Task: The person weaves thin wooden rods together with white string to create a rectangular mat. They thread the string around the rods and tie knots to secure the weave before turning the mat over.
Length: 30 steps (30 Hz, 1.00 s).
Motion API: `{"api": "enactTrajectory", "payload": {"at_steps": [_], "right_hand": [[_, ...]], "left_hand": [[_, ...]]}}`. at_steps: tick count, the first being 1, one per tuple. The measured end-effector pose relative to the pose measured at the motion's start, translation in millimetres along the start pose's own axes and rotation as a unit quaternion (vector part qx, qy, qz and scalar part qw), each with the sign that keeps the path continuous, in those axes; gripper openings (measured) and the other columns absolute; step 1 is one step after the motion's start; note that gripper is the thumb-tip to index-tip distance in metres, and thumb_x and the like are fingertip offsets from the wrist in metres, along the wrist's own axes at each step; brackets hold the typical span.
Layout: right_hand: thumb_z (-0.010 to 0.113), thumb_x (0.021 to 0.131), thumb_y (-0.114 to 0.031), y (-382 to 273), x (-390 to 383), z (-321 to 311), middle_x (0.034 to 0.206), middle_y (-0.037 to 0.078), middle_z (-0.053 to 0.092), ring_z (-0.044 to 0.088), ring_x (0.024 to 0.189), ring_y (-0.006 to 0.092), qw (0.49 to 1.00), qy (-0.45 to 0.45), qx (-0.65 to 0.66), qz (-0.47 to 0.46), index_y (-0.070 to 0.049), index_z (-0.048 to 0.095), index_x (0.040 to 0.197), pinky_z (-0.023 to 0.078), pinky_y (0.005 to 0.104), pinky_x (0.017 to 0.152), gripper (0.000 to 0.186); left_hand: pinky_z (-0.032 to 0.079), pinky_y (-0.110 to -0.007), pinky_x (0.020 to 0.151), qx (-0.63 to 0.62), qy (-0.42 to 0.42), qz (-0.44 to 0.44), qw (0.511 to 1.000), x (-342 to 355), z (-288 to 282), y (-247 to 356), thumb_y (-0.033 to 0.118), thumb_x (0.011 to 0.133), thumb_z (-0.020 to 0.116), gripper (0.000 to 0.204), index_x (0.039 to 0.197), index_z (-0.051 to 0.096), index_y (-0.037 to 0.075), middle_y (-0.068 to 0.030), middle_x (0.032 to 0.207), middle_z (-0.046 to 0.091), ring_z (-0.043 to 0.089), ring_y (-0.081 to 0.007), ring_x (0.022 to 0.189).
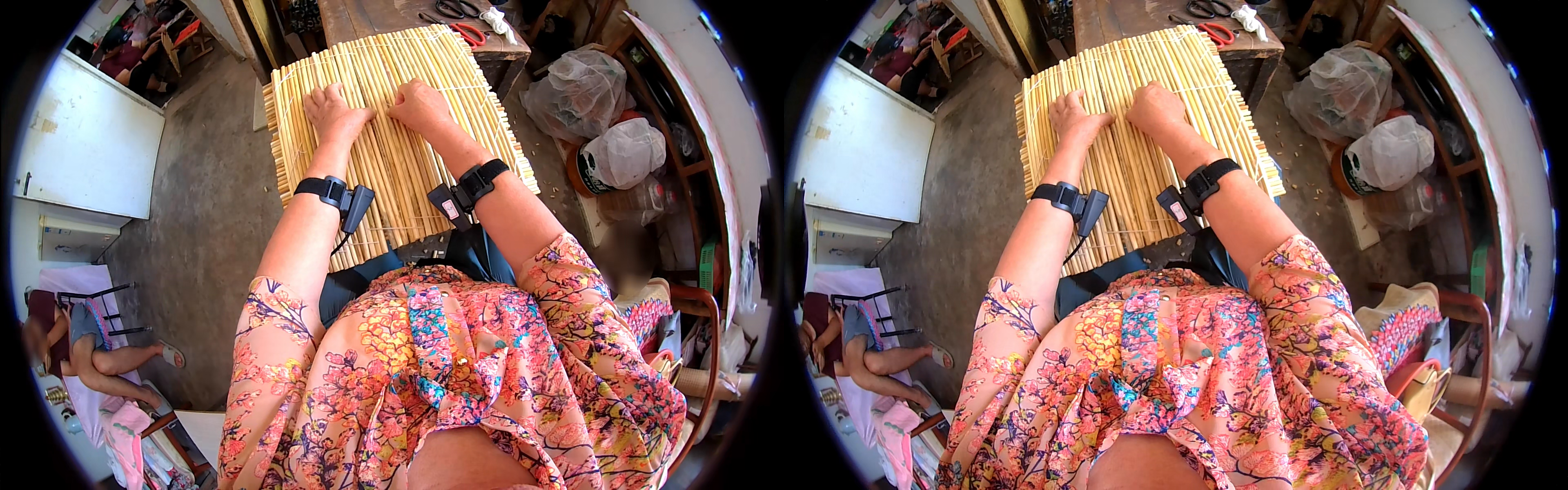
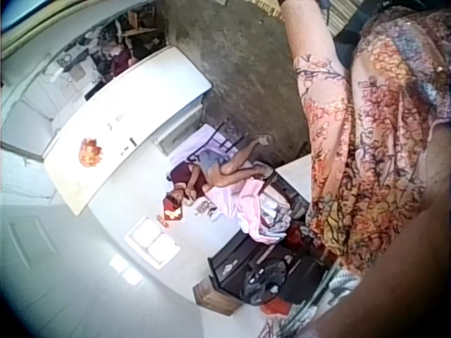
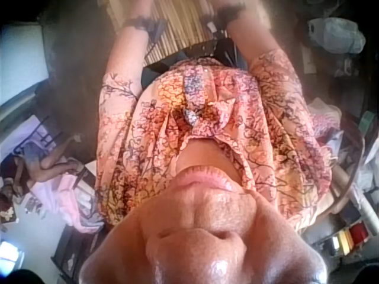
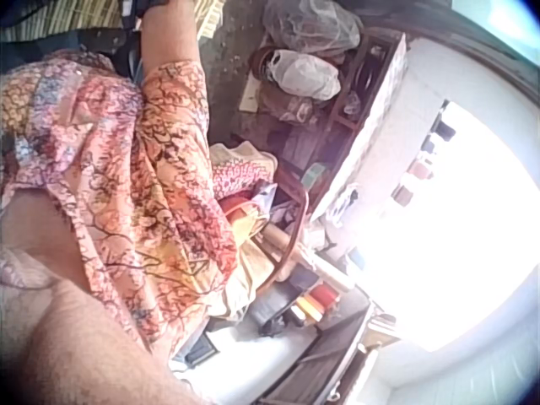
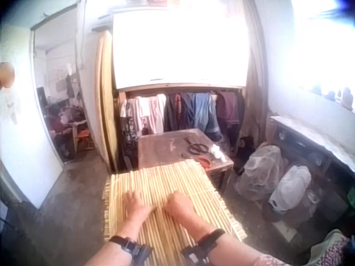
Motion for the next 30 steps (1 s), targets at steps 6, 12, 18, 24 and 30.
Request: {"api": "enactTrajectory", "payload": {"at_steps": [6, 12, 18, 24, 30], "right_hand": [[0.069, 0.063, -0.028, 1, -2, -1, 0.080, 0.012, 0.060, 0.060, 0.075, 0.0282, 1.000, 0.010, 0.010, -0.006, -0.007, 0.062, 0.067, 0.047, 0.0376, 0.068, 0.023], [0.069, 0.071, -0.024, 20, -9, -4, 0.065, 0.006, 0.057, 0.056, 0.059, 0.0195, 0.964, -0.066, 0.252, 0.052, -0.002, 0.063, 0.076, 0.045, 0.0312, 0.054, 0.023], [0.063, 0.083, -0.018, 42, -19, -34, 0.060, -0.002, 0.051, 0.043, 0.048, 0.0030, 0.888, -0.019, 0.450, 0.088, -0.006, 0.053, 0.075, 0.033, 0.0173, 0.043, 0.018], [0.065, 0.079, -0.019, 32, -14, -55, 0.060, 0.003, 0.057, 0.051, 0.051, 0.0079, 0.945, -0.035, 0.326, 0.015, -0.002, 0.059, 0.077, 0.040, 0.0228, 0.047, 0.018], [0.059, 0.082, -0.010, 13, -9, -49, 0.064, 0.000, 0.055, 0.051, 0.054, 0.0057, 0.955, -0.091, 0.282, -0.024, 0.000, 0.059, 0.082, 0.043, 0.0210, 0.049, 0.010]], "left_hand": [[0.009, -0.043, 0.109, 0.005, 0.004, -0.012, 1.000, 0, 0, 1, 0.032, 0.059, 0.075, 0.078, 0.125, 0.039, 0.009, -0.0187, 0.133, 0.029, 0.012, -0.0390, 0.130], [0.008, -0.044, 0.109, 0.000, 0.023, 0.001, 1.000, -2, -1, 2, 0.030, 0.060, 0.074, 0.077, 0.125, 0.039, 0.009, -0.0202, 0.133, 0.028, 0.013, -0.0404, 0.130], [0.005, -0.047, 0.108, -0.005, 0.029, 0.029, 0.999, -2, 4, 1, 0.031, 0.062, 0.075, 0.076, 0.126, 0.037, 0.014, -0.0220, 0.133, 0.026, 0.012, -0.0425, 0.129], [0.005, -0.052, 0.107, -0.034, 0.020, 0.044, 0.998, -4, 3, 4, 0.029, 0.064, 0.075, 0.061, 0.118, 0.046, 0.020, -0.0205, 0.134, 0.027, 0.011, -0.0409, 0.131], [0.004, -0.060, 0.104, -0.013, 0.013, 0.124, 0.992, -19, -3, 14, 0.031, 0.067, 0.075, 0.036, 0.100, 0.063, 0.025, -0.0193, 0.136, 0.033, 0.014, -0.0349, 0.134]]}}
Point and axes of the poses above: each hand's wrist, its own x-axis towards the middle knuckle, its own z-axis out of the palm, y = z × x, the point moved 9 cm from there along x, towards the middle knuckle
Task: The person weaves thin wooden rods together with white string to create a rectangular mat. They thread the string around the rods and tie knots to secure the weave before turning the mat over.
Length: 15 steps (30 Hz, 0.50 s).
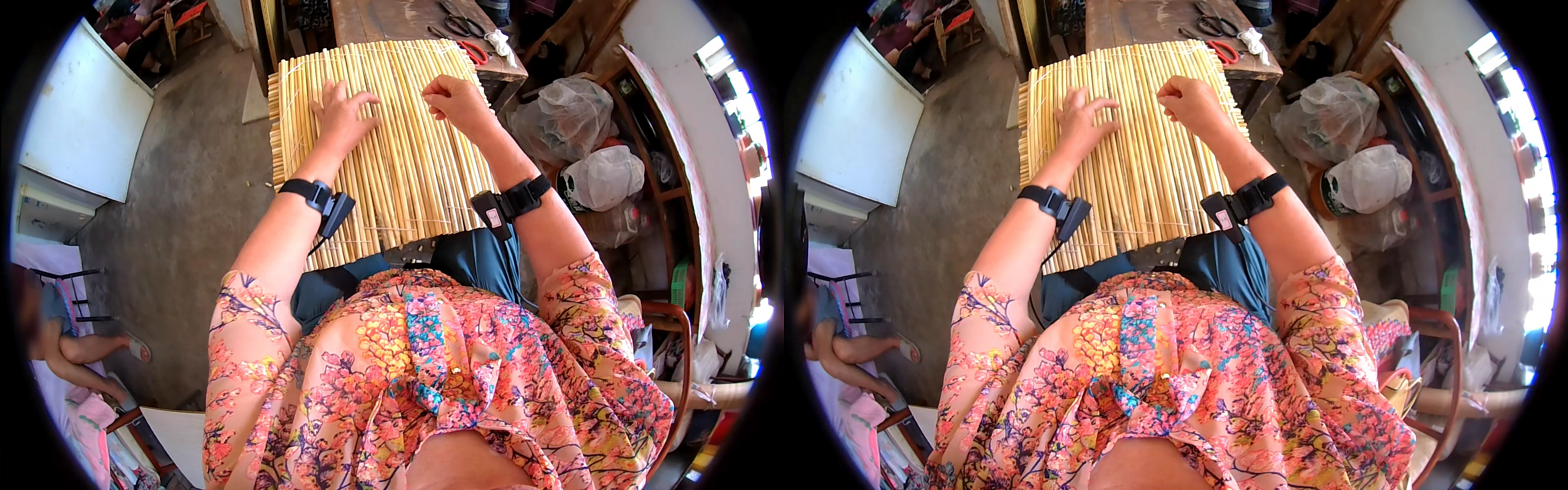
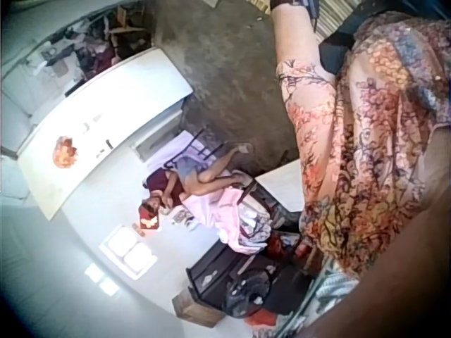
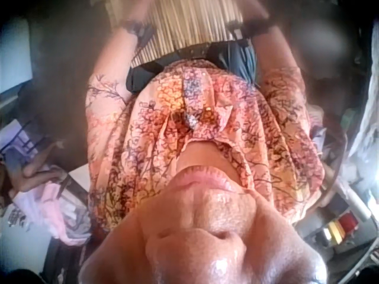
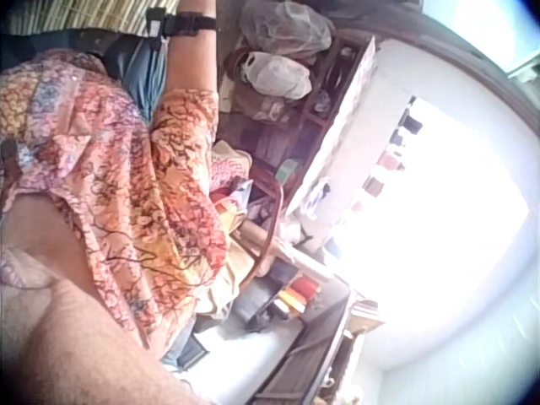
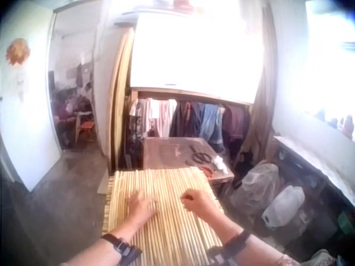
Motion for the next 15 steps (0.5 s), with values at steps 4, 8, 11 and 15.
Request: {"api": "enactTrajectory", "payload": {"at_steps": [4, 8, 11, 15], "right_hand": [[0.059, 0.081, -0.017, 1, 2, 7, 0.063, 0.010, 0.060, 0.060, 0.057, 0.0194, 0.996, -0.011, -0.087, -0.011, -0.004, 0.059, 0.084, 0.046, 0.0336, 0.053, 0.013], [0.052, 0.086, -0.025, -12, 4, 26, 0.073, 0.018, 0.061, 0.058, 0.071, 0.0376, 0.977, -0.018, -0.205, -0.054, -0.009, 0.055, 0.091, 0.045, 0.0444, 0.063, 0.017], [0.053, 0.087, -0.024, -8, 6, 32, 0.064, 0.010, 0.059, 0.059, 0.058, 0.0209, 0.968, -0.056, -0.236, -0.066, -0.008, 0.054, 0.092, 0.046, 0.0352, 0.055, 0.017], [0.052, 0.083, -0.017, -23, 4, 38, 0.070, 0.013, 0.062, 0.060, 0.068, 0.0311, 0.922, -0.035, -0.352, -0.155, -0.009, 0.057, 0.087, 0.046, 0.0421, 0.061, 0.010]], "left_hand": [[0.006, -0.060, 0.104, 0.013, -0.057, 0.122, 0.991, -27, 0, 30, 0.031, 0.072, 0.070, 0.033, 0.104, 0.064, 0.029, -0.0194, 0.138, 0.031, 0.014, -0.0366, 0.134], [0.009, -0.054, 0.106, 0.048, -0.064, 0.161, 0.984, -40, 5, 31, 0.032, 0.076, 0.066, 0.031, 0.107, 0.063, 0.032, -0.0180, 0.137, 0.033, 0.018, -0.0378, 0.132], [0.010, -0.053, 0.106, 0.079, -0.070, 0.139, 0.985, -44, 7, 33, 0.033, 0.079, 0.062, 0.030, 0.109, 0.062, 0.034, -0.0186, 0.136, 0.034, 0.020, -0.0376, 0.132], [0.010, -0.053, 0.106, 0.093, -0.050, 0.133, 0.985, -48, 9, 33, 0.033, 0.081, 0.059, 0.029, 0.111, 0.061, 0.034, -0.0191, 0.136, 0.034, 0.020, -0.0369, 0.132]]}}
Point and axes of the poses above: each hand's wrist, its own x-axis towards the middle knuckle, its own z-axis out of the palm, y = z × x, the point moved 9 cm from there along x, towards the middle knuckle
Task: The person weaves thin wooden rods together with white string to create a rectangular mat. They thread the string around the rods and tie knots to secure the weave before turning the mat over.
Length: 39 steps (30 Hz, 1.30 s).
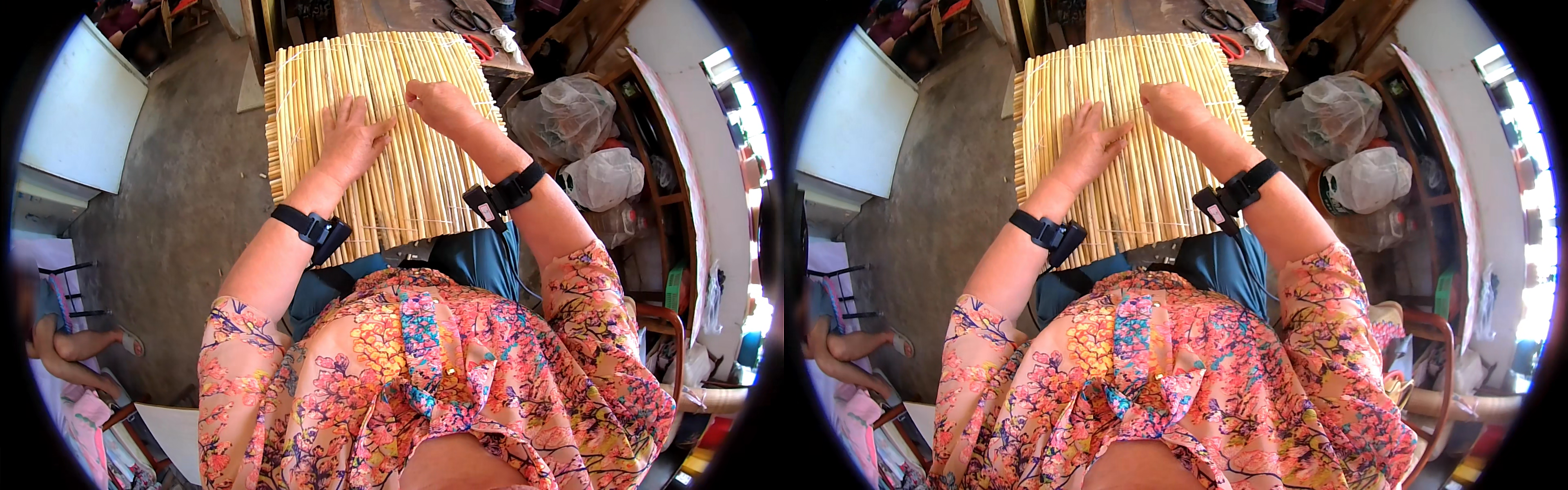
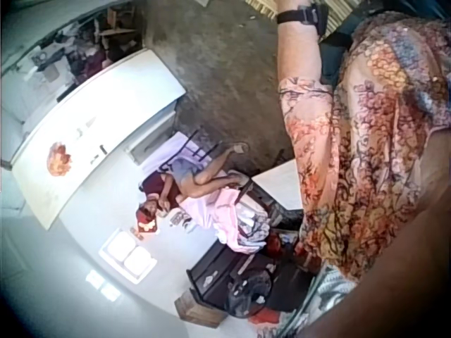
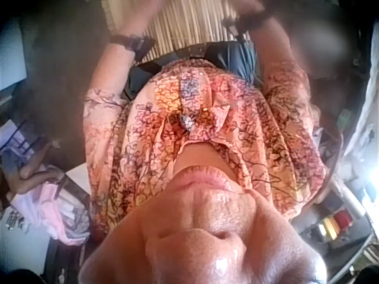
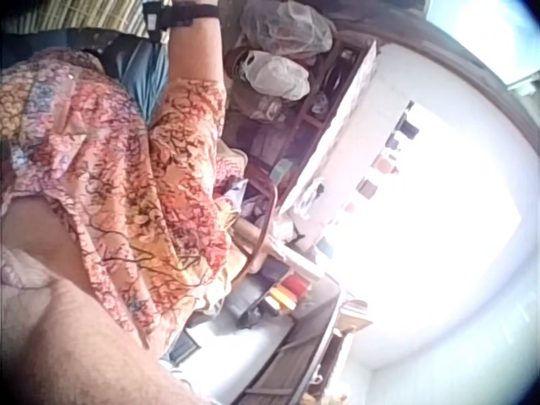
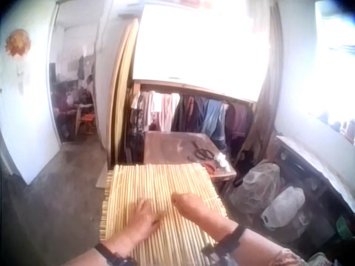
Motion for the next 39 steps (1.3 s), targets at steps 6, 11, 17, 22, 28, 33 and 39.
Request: {"api": "enactTrajectory", "payload": {"at_steps": [6, 11, 17, 22, 28, 33, 39], "right_hand": [[0.050, 0.081, -0.014, -15, 3, -2, 0.086, 0.011, 0.054, 0.062, 0.073, 0.0277, 0.990, 0.015, -0.136, -0.025, -0.012, 0.059, 0.082, 0.050, 0.0399, 0.061, 0.010], [0.054, 0.078, -0.012, -20, 6, -10, 0.084, 0.010, 0.055, 0.062, 0.072, 0.0267, 0.991, 0.052, -0.112, -0.060, -0.012, 0.059, 0.079, 0.050, 0.0387, 0.060, 0.005], [0.055, 0.077, -0.013, -29, 7, -1, 0.086, 0.010, 0.056, 0.062, 0.073, 0.0272, 0.986, -0.003, -0.158, -0.049, -0.010, 0.059, 0.079, 0.050, 0.0375, 0.064, 0.005], [0.058, 0.082, -0.018, 11, 7, -2, 0.069, 0.007, 0.060, 0.058, 0.056, 0.0198, 0.994, 0.040, 0.092, 0.044, -0.007, 0.059, 0.085, 0.047, 0.0299, 0.053, 0.011], [0.056, 0.082, -0.020, 55, -12, -4, 0.062, 0.009, 0.061, 0.059, 0.054, 0.0160, 0.913, 0.058, 0.335, 0.224, 0.000, 0.059, 0.082, 0.047, 0.0296, 0.053, 0.020], [0.057, 0.081, -0.019, 135, -31, -48, 0.063, 0.010, 0.061, 0.059, 0.055, 0.0178, 0.891, 0.204, 0.300, 0.271, -0.002, 0.058, 0.082, 0.046, 0.0311, 0.054, 0.017], [0.058, 0.082, -0.018, 213, -33, -85, 0.068, 0.006, 0.058, 0.055, 0.053, 0.0103, 0.901, 0.204, 0.232, 0.305, -0.004, 0.056, 0.089, 0.041, 0.0249, 0.044, 0.015]], "left_hand": [[0.009, -0.056, 0.106, -0.010, 0.034, 0.009, 0.999, -2, -1, 1, 0.032, 0.083, 0.058, 0.029, 0.112, 0.060, 0.035, -0.0182, 0.135, 0.036, 0.022, -0.0358, 0.131], [0.006, -0.053, 0.107, -0.025, 0.020, 0.007, 0.999, -1, 0, 1, 0.031, 0.084, 0.056, 0.030, 0.113, 0.058, 0.037, -0.0204, 0.137, 0.032, 0.019, -0.0370, 0.132], [0.004, -0.053, 0.107, -0.024, 0.014, 0.001, 1.000, -4, 2, -2, 0.031, 0.085, 0.055, 0.029, 0.113, 0.058, 0.038, -0.0202, 0.138, 0.031, 0.018, -0.0370, 0.133], [0.007, -0.056, 0.105, -0.034, 0.024, 0.012, 0.999, -4, 0, 6, 0.030, 0.084, 0.056, 0.028, 0.112, 0.060, 0.033, -0.0202, 0.135, 0.034, 0.021, -0.0369, 0.131], [0.009, -0.060, 0.104, -0.034, 0.043, 0.025, 0.998, -1, -7, 13, 0.028, 0.083, 0.058, 0.027, 0.110, 0.063, 0.027, -0.0209, 0.132, 0.037, 0.024, -0.0372, 0.129], [0.008, -0.057, 0.105, -0.032, 0.043, 0.023, 0.998, 0, -7, 13, 0.027, 0.083, 0.059, 0.029, 0.111, 0.062, 0.027, -0.0214, 0.135, 0.034, 0.022, -0.0366, 0.131], [0.006, -0.056, 0.106, -0.044, 0.044, 0.022, 0.998, -9, -18, 18, 0.026, 0.082, 0.059, 0.031, 0.113, 0.061, 0.025, -0.0213, 0.137, 0.033, 0.021, -0.0362, 0.131]]}}
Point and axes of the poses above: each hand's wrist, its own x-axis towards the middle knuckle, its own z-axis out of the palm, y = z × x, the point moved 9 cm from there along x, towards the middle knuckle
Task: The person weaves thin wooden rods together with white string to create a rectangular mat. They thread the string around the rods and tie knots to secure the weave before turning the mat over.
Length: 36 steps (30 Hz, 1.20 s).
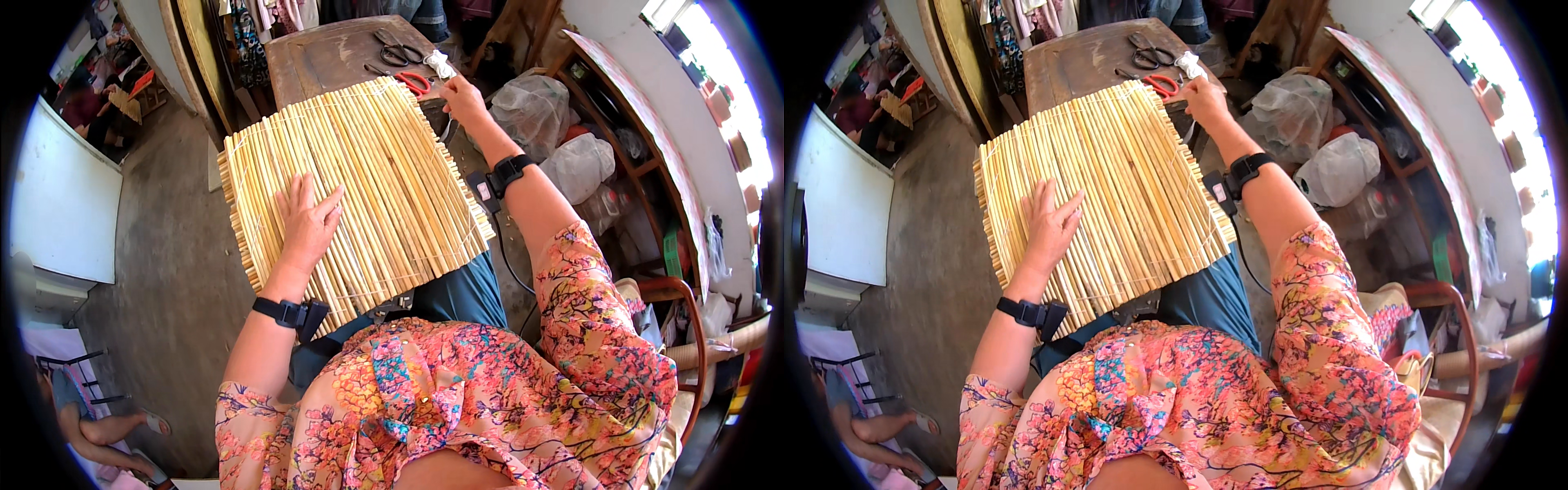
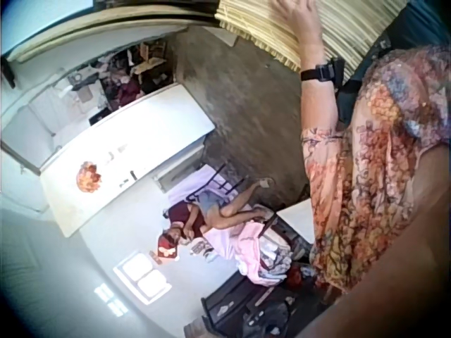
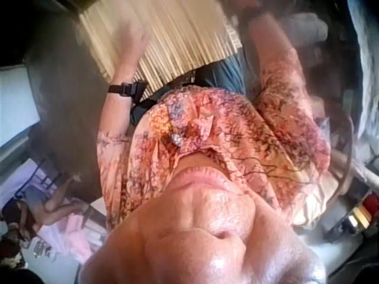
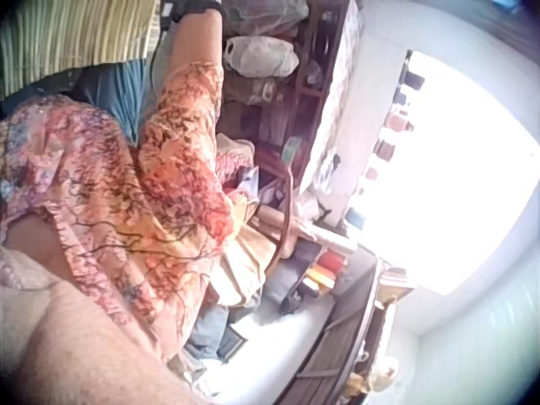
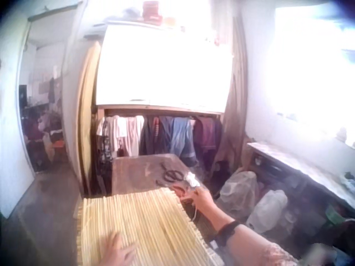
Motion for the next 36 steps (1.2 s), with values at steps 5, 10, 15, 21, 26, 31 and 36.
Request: {"api": "enactTrajectory", "payload": {"at_steps": [5, 10, 15, 21, 26, 31, 36], "right_hand": [[0.057, 0.084, -0.021, 10, 42, 5, 0.068, 0.006, 0.057, 0.056, 0.058, 0.0121, 0.999, -0.040, -0.021, -0.027, -0.004, 0.055, 0.090, 0.045, 0.0242, 0.049, 0.018], [0.056, 0.085, -0.021, 21, 61, 29, 0.068, 0.005, 0.058, 0.056, 0.057, 0.0120, 0.995, -0.081, -0.016, -0.047, -0.006, 0.055, 0.091, 0.045, 0.0242, 0.049, 0.017], [0.059, 0.081, -0.021, 31, 64, 37, 0.071, 0.010, 0.059, 0.058, 0.060, 0.0213, 0.967, 0.005, -0.134, -0.219, -0.006, 0.060, 0.085, 0.046, 0.0332, 0.057, 0.016], [0.058, 0.080, -0.021, 21, 51, 40, 0.079, 0.016, 0.061, 0.058, 0.076, 0.0363, 0.934, 0.030, -0.230, -0.273, -0.009, 0.058, 0.083, 0.046, 0.0433, 0.066, 0.013], [0.063, 0.079, -0.021, 67, 57, 8, 0.072, 0.008, 0.062, 0.059, 0.065, 0.0176, 0.987, 0.032, -0.147, -0.051, -0.003, 0.059, 0.085, 0.047, 0.0309, 0.059, 0.020], [0.059, 0.083, -0.012, -20, -26, 28, 0.079, 0.003, 0.062, 0.057, 0.069, 0.0092, 0.920, -0.231, 0.304, 0.094, -0.002, 0.062, 0.084, 0.048, 0.0214, 0.066, 0.011], [0.055, 0.087, -0.012, -91, -162, 67, 0.086, 0.009, 0.063, 0.058, 0.073, 0.0117, 0.842, -0.374, 0.369, 0.123, -0.003, 0.058, 0.085, 0.049, 0.0237, 0.071, 0.010]], "left_hand": [[0.006, -0.055, 0.106, 0.004, -0.009, 0.003, 1.000, -4, -7, 6, 0.022, 0.080, 0.061, 0.034, 0.115, 0.060, 0.026, -0.0199, 0.138, 0.030, 0.021, -0.0362, 0.132], [0.008, -0.052, 0.106, 0.018, -0.019, -0.007, 1.000, -8, -14, 9, 0.018, 0.082, 0.058, 0.035, 0.116, 0.060, 0.023, -0.0183, 0.138, 0.031, 0.022, -0.0354, 0.131], [0.010, -0.054, 0.105, 0.024, -0.018, -0.001, 1.000, -11, -18, 12, 0.019, 0.081, 0.060, 0.034, 0.115, 0.060, 0.024, -0.0191, 0.137, 0.033, 0.024, -0.0361, 0.130], [0.008, -0.055, 0.106, 0.025, -0.038, -0.005, 0.999, -9, -29, 17, 0.021, 0.082, 0.060, 0.033, 0.114, 0.060, 0.027, -0.0194, 0.137, 0.033, 0.023, -0.0367, 0.131], [0.006, -0.053, 0.106, 0.019, -0.080, 0.005, 0.997, -3, -32, 25, 0.023, 0.085, 0.055, 0.033, 0.118, 0.058, 0.027, -0.0171, 0.140, 0.030, 0.021, -0.0345, 0.132], [0.003, -0.052, 0.107, 0.019, -0.065, -0.004, 0.998, -9, -30, 15, 0.047, 0.084, 0.050, 0.038, 0.115, 0.059, 0.028, -0.0185, 0.139, 0.031, 0.018, -0.0353, 0.133], [0.002, -0.053, 0.107, 0.017, -0.029, 0.005, 0.999, -13, -25, 6, 0.070, 0.076, 0.041, 0.063, 0.114, 0.061, 0.023, -0.0203, 0.139, 0.030, 0.016, -0.0353, 0.133]]}}
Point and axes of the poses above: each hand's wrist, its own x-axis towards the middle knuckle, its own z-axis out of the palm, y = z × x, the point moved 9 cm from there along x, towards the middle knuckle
